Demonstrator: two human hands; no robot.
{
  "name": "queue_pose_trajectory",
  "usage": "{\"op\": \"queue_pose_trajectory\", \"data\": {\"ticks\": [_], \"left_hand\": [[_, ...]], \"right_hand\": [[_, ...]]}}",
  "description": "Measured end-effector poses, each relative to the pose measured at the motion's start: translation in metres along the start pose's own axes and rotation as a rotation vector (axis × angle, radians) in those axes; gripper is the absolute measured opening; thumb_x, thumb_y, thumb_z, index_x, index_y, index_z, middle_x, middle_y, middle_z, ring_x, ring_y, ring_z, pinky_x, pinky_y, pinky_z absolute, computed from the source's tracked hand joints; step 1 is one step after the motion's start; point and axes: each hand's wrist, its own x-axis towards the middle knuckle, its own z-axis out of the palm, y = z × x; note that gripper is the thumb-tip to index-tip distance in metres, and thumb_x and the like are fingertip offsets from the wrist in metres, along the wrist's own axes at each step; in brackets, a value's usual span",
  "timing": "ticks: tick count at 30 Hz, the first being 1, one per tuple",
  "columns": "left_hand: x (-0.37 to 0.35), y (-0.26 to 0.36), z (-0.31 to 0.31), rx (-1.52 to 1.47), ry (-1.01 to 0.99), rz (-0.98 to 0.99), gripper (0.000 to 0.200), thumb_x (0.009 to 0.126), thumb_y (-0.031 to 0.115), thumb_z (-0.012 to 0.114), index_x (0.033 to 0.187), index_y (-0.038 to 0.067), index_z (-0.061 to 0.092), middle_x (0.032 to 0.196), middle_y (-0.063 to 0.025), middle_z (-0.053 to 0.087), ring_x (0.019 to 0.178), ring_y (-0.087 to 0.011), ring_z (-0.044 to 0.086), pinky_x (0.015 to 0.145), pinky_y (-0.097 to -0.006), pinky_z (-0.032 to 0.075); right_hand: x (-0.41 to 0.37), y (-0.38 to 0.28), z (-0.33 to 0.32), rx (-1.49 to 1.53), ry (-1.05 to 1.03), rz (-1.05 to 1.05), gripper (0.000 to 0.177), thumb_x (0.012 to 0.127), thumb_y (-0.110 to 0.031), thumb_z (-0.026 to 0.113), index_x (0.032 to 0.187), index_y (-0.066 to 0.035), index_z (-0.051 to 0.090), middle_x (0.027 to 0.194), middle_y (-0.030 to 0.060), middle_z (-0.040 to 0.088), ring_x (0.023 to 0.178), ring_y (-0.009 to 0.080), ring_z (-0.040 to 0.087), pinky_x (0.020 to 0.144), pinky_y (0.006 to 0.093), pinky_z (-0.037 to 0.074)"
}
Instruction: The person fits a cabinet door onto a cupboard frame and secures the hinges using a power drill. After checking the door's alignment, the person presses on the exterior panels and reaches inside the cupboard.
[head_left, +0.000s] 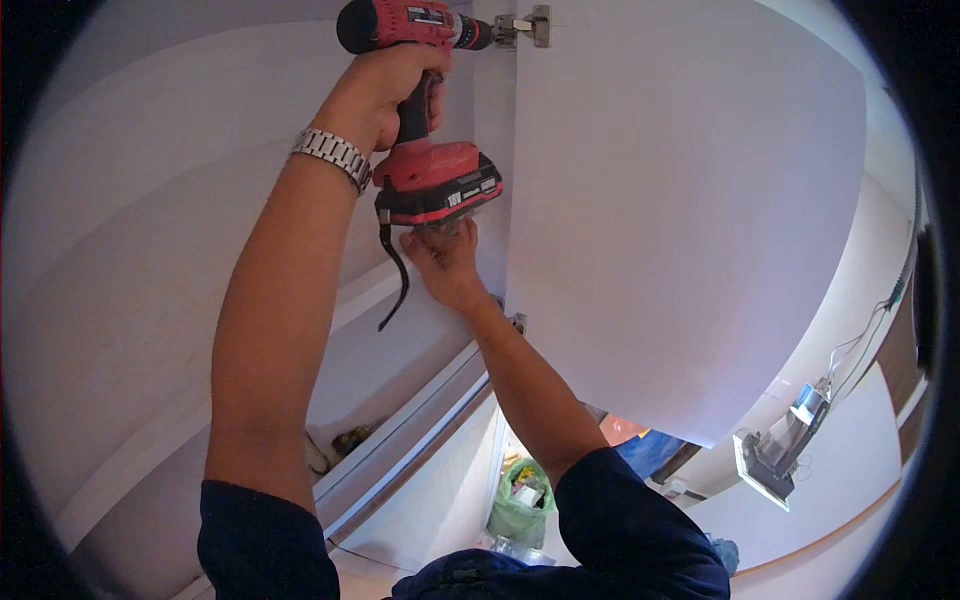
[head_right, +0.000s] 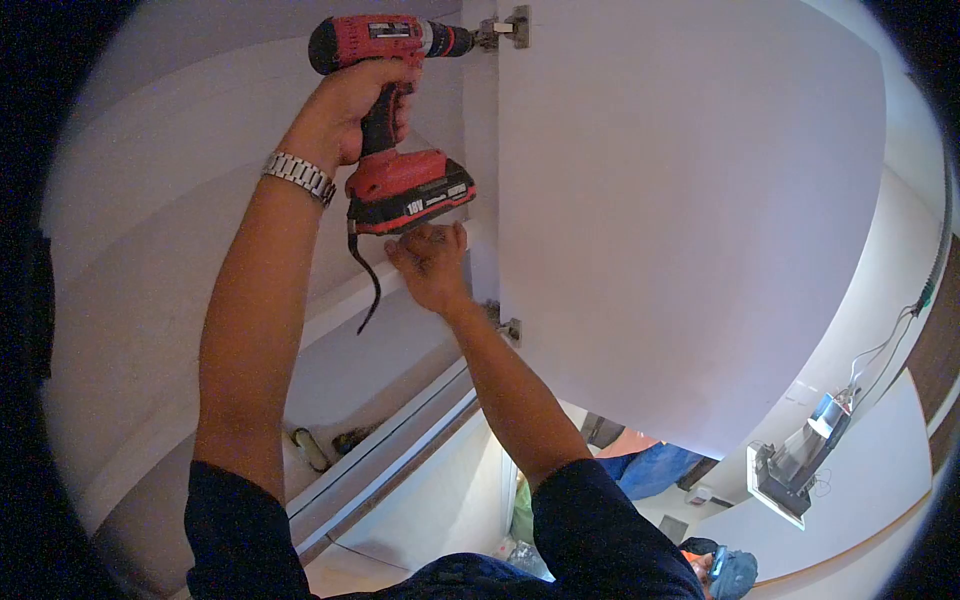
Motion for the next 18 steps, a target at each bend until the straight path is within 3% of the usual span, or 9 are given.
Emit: {"op": "queue_pose_trajectory", "data": {"ticks": [7,12,15,18], "left_hand": [[0.003,0.001,-0.003,0.012,-0.086,0.014,0.014,0.083,0.019,0.066,0.082,0.007,0.059,0.058,-0.0014,0.053,0.047,-0.0127,0.052,0.045,-0.0314,0.047],[0.009,0.000,0.002,-0.043,-0.005,0.019,0.015,0.083,0.015,0.065,0.091,0.003,0.060,0.057,-0.0028,0.052,0.046,-0.0127,0.052,0.045,-0.0288,0.046],[0.012,0.006,0.001,-0.124,-0.008,-0.101,0.017,0.085,0.017,0.062,0.071,0.009,0.057,0.058,-0.0054,0.054,0.047,-0.0202,0.052,0.047,-0.0363,0.047],[0.000,0.009,-0.006,-0.178,-0.015,-0.101,0.019,0.086,0.018,0.061,0.070,0.009,0.055,0.058,-0.0058,0.054,0.048,-0.0216,0.053,0.047,-0.0371,0.048]], "right_hand": [[0.007,0.003,0.001,-0.162,-0.133,0.041,0.031,0.088,-0.037,0.056,0.082,-0.010,0.071,0.095,0.0087,0.066,0.102,0.0346,0.052,0.102,0.0569,0.024],[0.007,-0.003,0.005,-0.114,0.048,-0.024,0.036,0.087,-0.038,0.055,0.071,-0.009,0.068,0.085,0.0096,0.067,0.090,0.0348,0.057,0.096,0.0569,0.030],[0.008,0.001,0.006,-0.149,0.035,-0.048,0.036,0.087,-0.038,0.056,0.072,-0.009,0.070,0.082,0.0095,0.068,0.087,0.0346,0.060,0.092,0.0563,0.033],[0.010,0.026,0.018,0.056,-0.069,0.021,0.037,0.087,-0.040,0.054,0.079,-0.009,0.072,0.087,0.0113,0.069,0.091,0.0336,0.061,0.089,0.0535,0.035]]}}
